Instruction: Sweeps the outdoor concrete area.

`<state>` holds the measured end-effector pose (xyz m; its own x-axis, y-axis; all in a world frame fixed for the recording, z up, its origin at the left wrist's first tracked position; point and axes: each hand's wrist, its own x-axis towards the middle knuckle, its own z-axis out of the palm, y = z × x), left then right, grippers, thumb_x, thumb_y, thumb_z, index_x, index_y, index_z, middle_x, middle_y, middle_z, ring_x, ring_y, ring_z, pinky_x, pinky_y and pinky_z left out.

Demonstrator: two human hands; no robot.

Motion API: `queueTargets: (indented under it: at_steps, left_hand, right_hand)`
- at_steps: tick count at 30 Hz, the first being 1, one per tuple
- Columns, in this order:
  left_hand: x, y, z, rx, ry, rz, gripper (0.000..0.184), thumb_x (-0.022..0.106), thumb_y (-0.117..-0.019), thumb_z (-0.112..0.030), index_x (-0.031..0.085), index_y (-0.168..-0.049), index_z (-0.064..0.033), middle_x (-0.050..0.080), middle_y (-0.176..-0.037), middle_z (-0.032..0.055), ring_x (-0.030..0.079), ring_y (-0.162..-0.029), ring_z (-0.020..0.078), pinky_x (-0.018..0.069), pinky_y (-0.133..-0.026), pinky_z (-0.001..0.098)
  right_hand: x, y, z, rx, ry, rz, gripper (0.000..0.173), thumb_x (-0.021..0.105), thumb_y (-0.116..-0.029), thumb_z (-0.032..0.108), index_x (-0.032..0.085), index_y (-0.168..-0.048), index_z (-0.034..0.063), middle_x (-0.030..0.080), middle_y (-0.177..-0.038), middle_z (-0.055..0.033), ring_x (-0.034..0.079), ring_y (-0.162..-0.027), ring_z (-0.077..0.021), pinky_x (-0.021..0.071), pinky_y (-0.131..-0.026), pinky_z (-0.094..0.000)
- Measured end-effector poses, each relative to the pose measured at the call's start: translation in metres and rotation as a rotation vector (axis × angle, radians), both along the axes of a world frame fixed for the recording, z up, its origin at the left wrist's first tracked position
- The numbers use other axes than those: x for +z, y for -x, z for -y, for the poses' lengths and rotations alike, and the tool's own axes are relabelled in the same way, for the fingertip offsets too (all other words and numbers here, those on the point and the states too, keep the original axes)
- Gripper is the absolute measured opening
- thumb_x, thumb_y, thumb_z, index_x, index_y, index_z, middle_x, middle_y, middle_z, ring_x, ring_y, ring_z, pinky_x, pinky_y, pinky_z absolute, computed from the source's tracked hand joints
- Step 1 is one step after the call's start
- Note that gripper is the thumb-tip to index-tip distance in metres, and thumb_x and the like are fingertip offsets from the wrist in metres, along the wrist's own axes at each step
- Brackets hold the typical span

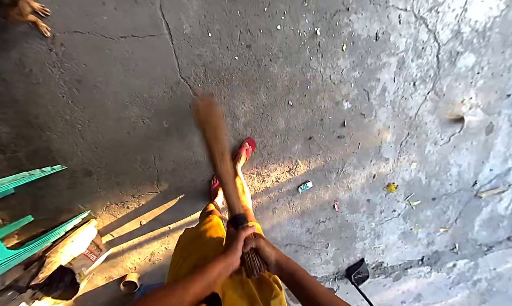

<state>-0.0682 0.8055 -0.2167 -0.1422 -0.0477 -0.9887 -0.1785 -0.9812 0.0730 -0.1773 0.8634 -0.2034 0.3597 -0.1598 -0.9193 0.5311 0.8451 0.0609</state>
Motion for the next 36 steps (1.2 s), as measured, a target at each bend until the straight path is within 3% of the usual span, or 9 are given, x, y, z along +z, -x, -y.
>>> queueTargets:
  at_steps: [3, 6, 9, 14, 18, 25, 28, 31, 36]
  left_hand:
    - [0.008, 0.042, 0.022, 0.219, -0.092, 0.144, 0.037, 0.071, -0.0932, -0.02, 0.058, -0.122, 0.0005, 0.066, -0.099, 0.0161, 0.066, -0.089, 0.0266, 0.0568, -0.078, 0.0477]
    - [-0.031, 0.085, 0.089, 0.163, -0.099, -0.14, 0.019, 0.054, -0.1011, -0.023, 0.061, -0.103, -0.0048, 0.064, -0.083, 0.006, 0.064, -0.075, 0.0171, 0.0567, -0.07, 0.0394]
    - [-0.065, 0.105, 0.136, 0.113, 0.023, -0.289, 0.017, 0.063, -0.0939, -0.015, 0.062, -0.105, -0.0016, 0.066, -0.082, 0.0075, 0.065, -0.073, 0.0167, 0.0571, -0.069, 0.037]
    - [-0.007, 0.08, 0.104, 0.272, 0.058, -0.151, 0.057, 0.073, -0.0838, -0.012, 0.047, -0.133, -0.0007, 0.066, -0.096, 0.0109, 0.066, -0.081, 0.0178, 0.0579, -0.071, 0.0356]
    - [-0.011, 0.115, 0.095, 0.373, 0.035, 0.081, 0.035, 0.073, -0.0867, -0.01, 0.059, -0.115, 0.0036, 0.068, -0.091, 0.0145, 0.068, -0.081, 0.0224, 0.0588, -0.073, 0.0405]
    - [-0.096, 0.235, 0.195, -0.665, -0.266, -0.565, 0.033, 0.062, -0.0956, -0.037, 0.068, -0.107, -0.0066, 0.068, -0.097, 0.0095, 0.064, -0.088, 0.0207, 0.0534, -0.08, 0.0451]
    - [-0.088, 0.203, 0.202, -0.406, -0.048, -0.729, 0.025, 0.056, -0.0963, -0.02, 0.063, -0.116, -0.0068, 0.067, -0.09, 0.0024, 0.064, -0.079, 0.0106, 0.0557, -0.075, 0.0333]
    - [-0.061, 0.137, 0.196, -0.157, 0.105, -0.558, 0.062, 0.069, -0.0862, -0.014, 0.047, -0.144, -0.0053, 0.07, -0.112, 0.0074, 0.067, -0.096, 0.0134, 0.057, -0.088, 0.035]
    - [-0.035, 0.091, 0.192, 0.363, 0.241, -0.002, 0.034, 0.064, -0.0885, -0.022, 0.06, -0.115, -0.0021, 0.071, -0.093, 0.0082, 0.07, -0.083, 0.0177, 0.0601, -0.075, 0.0366]
  right_hand:
    - [-0.006, 0.056, 0.05, 0.182, 0.01, 0.279, 0.014, 0.05, -0.0883, 0.025, 0.06, -0.095, 0.0179, 0.068, -0.078, 0.0014, 0.066, -0.069, -0.0101, 0.0578, -0.063, -0.032]
    - [-0.025, 0.091, 0.117, 0.154, 0.019, 0.078, 0.022, 0.039, -0.0985, 0.024, 0.058, -0.094, 0.0146, 0.065, -0.075, 0.0014, 0.064, -0.066, -0.0094, 0.0562, -0.061, -0.0304]
    - [-0.043, 0.098, 0.148, 0.076, 0.017, -0.217, 0.022, 0.05, -0.0941, 0.021, 0.061, -0.103, 0.0039, 0.068, -0.081, -0.0094, 0.067, -0.072, -0.0197, 0.058, -0.065, -0.0405]
    - [0.002, 0.087, 0.132, 0.223, 0.071, -0.084, 0.03, 0.063, -0.0808, 0.017, 0.059, -0.108, 0.004, 0.069, -0.084, -0.0088, 0.069, -0.074, -0.0196, 0.0599, -0.069, -0.0418]
    - [-0.007, 0.125, 0.14, 0.263, -0.023, 0.173, 0.015, 0.053, -0.0877, 0.023, 0.061, -0.096, 0.0143, 0.068, -0.079, -0.0009, 0.067, -0.071, -0.0117, 0.0581, -0.067, -0.0339]
    - [-0.047, 0.172, 0.162, -0.429, -0.065, -0.468, 0.033, 0.033, -0.1013, 0.03, 0.057, -0.098, 0.0076, 0.067, -0.077, -0.0088, 0.066, -0.065, -0.0206, 0.0567, -0.057, -0.0384]
    - [-0.046, 0.157, 0.17, -0.332, 0.063, -0.466, 0.028, 0.045, -0.0998, 0.025, 0.057, -0.112, 0.0023, 0.069, -0.089, -0.0129, 0.069, -0.079, -0.024, 0.0594, -0.07, -0.0448]
    - [-0.035, 0.127, 0.169, -0.115, 0.177, -0.211, 0.029, 0.061, -0.089, 0.018, 0.059, -0.112, 0.0001, 0.071, -0.093, -0.0126, 0.071, -0.084, -0.0228, 0.0607, -0.078, -0.0452]
    - [-0.046, 0.109, 0.231, 0.3, 0.213, 0.135, 0.047, 0.067, -0.0864, 0.02, 0.053, -0.127, 0.0025, 0.07, -0.096, -0.0103, 0.07, -0.084, -0.0203, 0.0608, -0.077, -0.0416]
